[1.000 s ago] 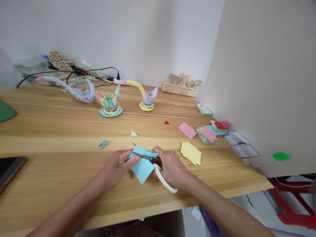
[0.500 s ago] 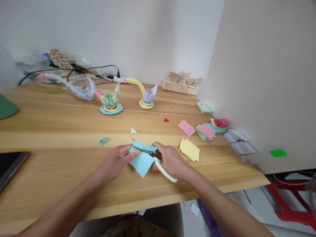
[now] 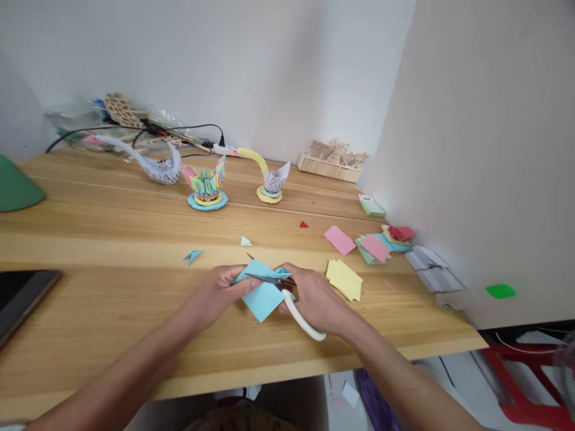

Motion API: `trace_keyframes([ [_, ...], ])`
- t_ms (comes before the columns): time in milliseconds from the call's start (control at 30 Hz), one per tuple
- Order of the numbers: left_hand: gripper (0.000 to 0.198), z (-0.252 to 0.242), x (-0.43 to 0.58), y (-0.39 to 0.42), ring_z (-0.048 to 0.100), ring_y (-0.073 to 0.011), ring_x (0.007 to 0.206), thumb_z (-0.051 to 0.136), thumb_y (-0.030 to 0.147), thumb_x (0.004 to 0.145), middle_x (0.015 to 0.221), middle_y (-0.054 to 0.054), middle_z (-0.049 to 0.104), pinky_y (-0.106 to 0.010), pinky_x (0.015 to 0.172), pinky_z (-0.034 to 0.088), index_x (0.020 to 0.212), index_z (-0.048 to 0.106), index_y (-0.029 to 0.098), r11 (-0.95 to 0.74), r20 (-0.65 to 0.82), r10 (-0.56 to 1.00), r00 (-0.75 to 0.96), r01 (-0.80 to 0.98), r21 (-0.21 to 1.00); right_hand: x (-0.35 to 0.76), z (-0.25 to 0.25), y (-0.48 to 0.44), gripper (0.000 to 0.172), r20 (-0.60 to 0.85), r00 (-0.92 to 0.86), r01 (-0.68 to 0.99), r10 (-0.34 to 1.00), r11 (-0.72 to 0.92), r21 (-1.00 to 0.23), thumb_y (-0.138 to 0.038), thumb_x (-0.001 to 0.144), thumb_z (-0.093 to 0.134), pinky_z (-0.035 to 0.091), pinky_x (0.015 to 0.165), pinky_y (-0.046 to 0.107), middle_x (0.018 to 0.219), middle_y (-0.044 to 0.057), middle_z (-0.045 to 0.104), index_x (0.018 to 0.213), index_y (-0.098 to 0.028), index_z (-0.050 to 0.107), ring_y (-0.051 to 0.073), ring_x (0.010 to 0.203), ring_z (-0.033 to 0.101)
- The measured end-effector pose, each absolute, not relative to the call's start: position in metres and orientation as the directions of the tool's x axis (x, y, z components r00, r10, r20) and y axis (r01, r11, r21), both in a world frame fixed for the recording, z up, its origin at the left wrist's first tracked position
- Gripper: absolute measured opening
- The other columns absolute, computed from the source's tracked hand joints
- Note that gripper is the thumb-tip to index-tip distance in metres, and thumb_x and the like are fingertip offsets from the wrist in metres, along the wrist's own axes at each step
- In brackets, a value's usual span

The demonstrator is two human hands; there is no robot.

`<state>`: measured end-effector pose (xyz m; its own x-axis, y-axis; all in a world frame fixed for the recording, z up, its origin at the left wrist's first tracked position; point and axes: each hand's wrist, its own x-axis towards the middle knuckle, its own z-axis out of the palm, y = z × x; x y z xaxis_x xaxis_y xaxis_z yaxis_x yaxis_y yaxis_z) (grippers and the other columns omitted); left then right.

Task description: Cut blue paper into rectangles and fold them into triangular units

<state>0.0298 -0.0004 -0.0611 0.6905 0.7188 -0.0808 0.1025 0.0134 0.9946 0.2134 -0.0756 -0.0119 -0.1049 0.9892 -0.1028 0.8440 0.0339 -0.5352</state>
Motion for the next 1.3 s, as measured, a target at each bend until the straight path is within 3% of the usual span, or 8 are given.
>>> trace_keyframes([
  [133, 0.026, -0.058, 0.029, -0.002, 0.054, -0.0153, 0.064, 0.056, 0.039, 0.077, 0.070, 0.000, 0.064, -0.025, 0.061, 0.043, 0.074, 0.066, 0.015, -0.073, -0.048, 0.735, 0.677, 0.150, 0.986, 0.214, -0.016, -0.075, 0.020, -0.054, -0.128, 0.816, 0.990, 0.075, -0.574, -0.015, 0.065, 0.061, 0.032, 0.057, 0.022, 0.075, 0.000, 0.063, 0.082, -0.019, 0.053, 0.013, 0.061, 0.051],
  [333, 0.026, -0.060, 0.029, -0.002, 0.056, -0.0155, 0.066, 0.058, 0.040, 0.076, 0.073, -0.001, 0.067, -0.026, 0.064, 0.046, 0.076, 0.067, 0.016, 0.009, -0.081, 0.733, 0.675, 0.110, 0.994, 0.213, -0.025, -0.077, 0.014, -0.041, -0.099, 0.799, 0.994, 0.055, -0.599, -0.016, 0.062, 0.060, 0.028, 0.050, 0.020, 0.059, -0.004, 0.054, 0.070, -0.020, 0.048, 0.010, 0.051, 0.039],
  [733, 0.028, -0.062, 0.029, -0.001, 0.054, -0.0136, 0.063, 0.058, 0.042, 0.076, 0.071, 0.000, 0.065, -0.023, 0.061, 0.043, 0.076, 0.066, 0.015, 0.081, -0.141, 0.706, 0.694, 0.119, 0.990, 0.218, -0.026, -0.076, 0.008, -0.082, -0.148, 0.792, 0.986, 0.068, -0.606, -0.016, 0.065, 0.057, 0.032, 0.053, 0.021, 0.064, -0.003, 0.058, 0.070, -0.020, 0.052, 0.011, 0.054, 0.045],
  [933, 0.026, -0.057, 0.031, -0.003, 0.052, -0.0141, 0.061, 0.058, 0.040, 0.074, 0.068, 0.000, 0.063, -0.024, 0.058, 0.042, 0.075, 0.068, 0.016, -0.042, -0.089, 0.733, 0.674, 0.176, 0.984, 0.219, -0.017, -0.071, 0.026, -0.031, -0.188, 0.793, 0.982, 0.134, -0.594, -0.011, 0.067, 0.055, 0.035, 0.063, 0.023, 0.083, 0.002, 0.064, 0.092, -0.020, 0.053, 0.015, 0.069, 0.054],
  [1067, 0.028, -0.056, 0.028, -0.003, 0.053, -0.0148, 0.060, 0.057, 0.042, 0.075, 0.067, 0.000, 0.064, -0.025, 0.059, 0.044, 0.072, 0.067, 0.016, -0.041, -0.086, 0.754, 0.651, 0.178, 0.983, 0.217, -0.021, -0.070, 0.012, -0.061, -0.183, 0.799, 0.981, 0.112, -0.591, -0.017, 0.068, 0.058, 0.033, 0.054, 0.021, 0.067, -0.002, 0.060, 0.078, -0.019, 0.051, 0.012, 0.056, 0.047],
  [1300, 0.028, -0.059, 0.026, 0.000, 0.056, -0.0170, 0.064, 0.059, 0.043, 0.074, 0.071, -0.001, 0.067, -0.027, 0.062, 0.047, 0.072, 0.067, 0.017, 0.037, -0.119, 0.726, 0.678, 0.134, 0.990, 0.216, -0.029, -0.072, 0.008, -0.057, -0.173, 0.777, 0.983, 0.101, -0.621, -0.014, 0.064, 0.057, 0.032, 0.052, 0.019, 0.060, -0.004, 0.054, 0.067, -0.019, 0.051, 0.010, 0.054, 0.044],
])
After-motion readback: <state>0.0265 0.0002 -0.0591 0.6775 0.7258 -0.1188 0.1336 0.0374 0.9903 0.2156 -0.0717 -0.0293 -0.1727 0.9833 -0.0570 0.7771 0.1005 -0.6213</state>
